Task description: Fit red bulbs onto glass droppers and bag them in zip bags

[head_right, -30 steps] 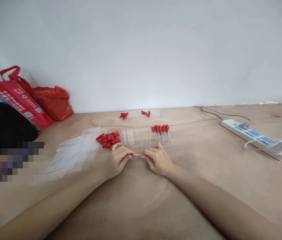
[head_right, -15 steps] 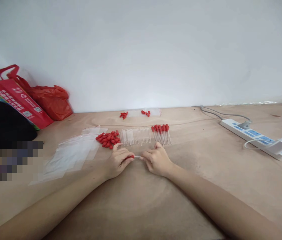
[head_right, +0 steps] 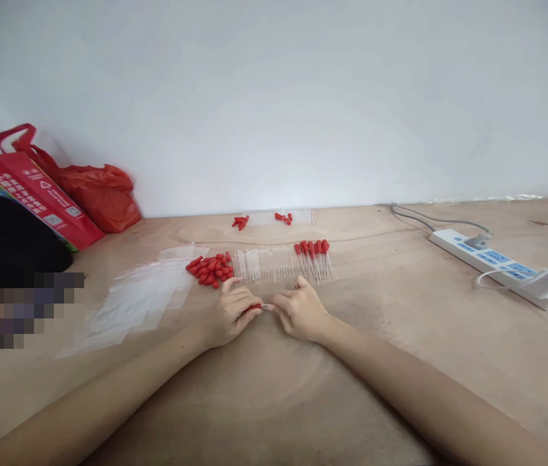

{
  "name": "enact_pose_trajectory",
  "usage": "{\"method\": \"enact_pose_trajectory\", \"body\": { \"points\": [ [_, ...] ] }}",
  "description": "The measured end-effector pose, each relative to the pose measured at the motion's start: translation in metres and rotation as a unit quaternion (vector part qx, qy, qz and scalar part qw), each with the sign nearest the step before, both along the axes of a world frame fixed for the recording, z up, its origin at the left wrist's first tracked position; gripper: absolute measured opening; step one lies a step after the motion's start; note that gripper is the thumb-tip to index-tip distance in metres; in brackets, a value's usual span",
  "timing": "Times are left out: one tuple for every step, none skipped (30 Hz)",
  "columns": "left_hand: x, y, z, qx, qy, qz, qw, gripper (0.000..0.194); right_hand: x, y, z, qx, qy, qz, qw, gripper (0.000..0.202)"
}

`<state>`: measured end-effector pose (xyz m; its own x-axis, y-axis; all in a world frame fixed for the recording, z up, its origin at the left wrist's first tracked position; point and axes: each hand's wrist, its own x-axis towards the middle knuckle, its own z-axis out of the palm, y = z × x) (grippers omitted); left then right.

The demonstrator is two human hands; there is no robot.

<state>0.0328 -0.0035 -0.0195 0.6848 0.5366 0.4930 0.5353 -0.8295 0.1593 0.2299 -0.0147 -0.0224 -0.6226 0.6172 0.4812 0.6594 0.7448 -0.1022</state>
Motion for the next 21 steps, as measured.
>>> {"method": "enact_pose_trajectory", "body": {
  "points": [
    [0.0,0.0,0.001,0.0,0.006,0.003,1.0,0.019,0.0,0.0,0.001,0.0,-0.002,-0.002,1.0,0.029],
    [0.0,0.0,0.002,-0.001,0.013,0.006,1.0,0.019,-0.001,0.0,0.003,0.004,-0.006,-0.004,1.0,0.029],
    [0.0,0.0,0.004,-0.002,0.018,0.009,1.0,0.019,-0.001,-0.001,0.005,0.011,-0.012,-0.008,1.0,0.028],
    [0.0,0.0,0.005,-0.003,0.02,0.014,1.0,0.019,-0.001,-0.001,0.007,0.019,-0.018,-0.012,1.0,0.027],
    [-0.001,0.0,0.007,-0.003,0.018,0.023,1.0,0.018,-0.001,0.0,0.009,0.024,-0.025,-0.018,0.999,0.027],
    [-0.002,0.001,0.008,-0.002,0.013,0.036,0.999,0.016,0.0,0.0,0.01,0.023,-0.028,-0.024,0.999,0.026],
    [-0.003,0.001,0.009,0.001,0.006,0.054,0.999,0.017,0.002,0.002,0.011,0.014,-0.024,-0.033,0.999,0.026],
    [-0.005,0.002,0.009,0.005,0.0,0.075,0.997,0.021,0.005,0.005,0.012,-0.002,-0.008,-0.049,0.999,0.026],
    [-0.006,0.003,0.009,0.01,-0.006,0.098,0.995,0.027,0.009,0.009,0.012,-0.022,0.02,-0.07,0.997,0.026],
    [-0.008,0.005,0.009,0.013,-0.01,0.121,0.993,0.032,0.015,0.015,0.012,-0.044,0.059,-0.099,0.992,0.025],
    [-0.01,0.006,0.008,0.013,-0.012,0.14,0.99,0.034,0.021,0.021,0.012,-0.066,0.104,-0.136,0.983,0.023],
    [-0.011,0.008,0.007,0.009,-0.013,0.154,0.988,0.033,0.028,0.028,0.011,-0.083,0.15,-0.178,0.969,0.022],
    [-0.012,0.009,0.006,0.005,-0.012,0.162,0.987,0.032,0.035,0.035,0.011,-0.096,0.188,-0.223,0.952,0.021],
    [-0.013,0.01,0.005,-0.001,-0.009,0.165,0.986,0.03,0.041,0.041,0.01,-0.103,0.216,-0.267,0.934,0.021],
    [-0.013,0.01,0.004,-0.005,-0.006,0.165,0.986,0.029,0.046,0.047,0.009,-0.105,0.232,-0.305,0.918,0.022],
    [-0.013,0.01,0.003,-0.007,-0.002,0.162,0.987,0.027,0.05,0.052,0.008,-0.104,0.238,-0.336,0.905,0.022],
    [-0.013,0.011,0.003,-0.008,0.0,0.16,0.987,0.025,0.052,0.056,0.006,-0.099,0.235,-0.357,0.899,0.021],
    [-0.013,0.01,0.002,-0.008,0.001,0.159,0.987,0.024,0.054,0.059,0.005,-0.092,0.224,-0.369,0.897,0.02],
    [-0.013,0.01,0.002,-0.009,0.001,0.159,0.987,0.023,0.054,0.061,0.002,-0.085,0.209,-0.374,0.899,0.019],
    [-0.013,0.01,0.002,-0.009,0.001,0.158,0.987,0.022,0.053,0.063,0.0,-0.076,0.193,-0.378,0.902,0.019],
    [-0.013,0.01,0.002,-0.01,0.0,0.158,0.987,0.021,0.052,0.064,-0.002,-0.069,0.179,-0.38,0.905,0.019]
  ]
}}
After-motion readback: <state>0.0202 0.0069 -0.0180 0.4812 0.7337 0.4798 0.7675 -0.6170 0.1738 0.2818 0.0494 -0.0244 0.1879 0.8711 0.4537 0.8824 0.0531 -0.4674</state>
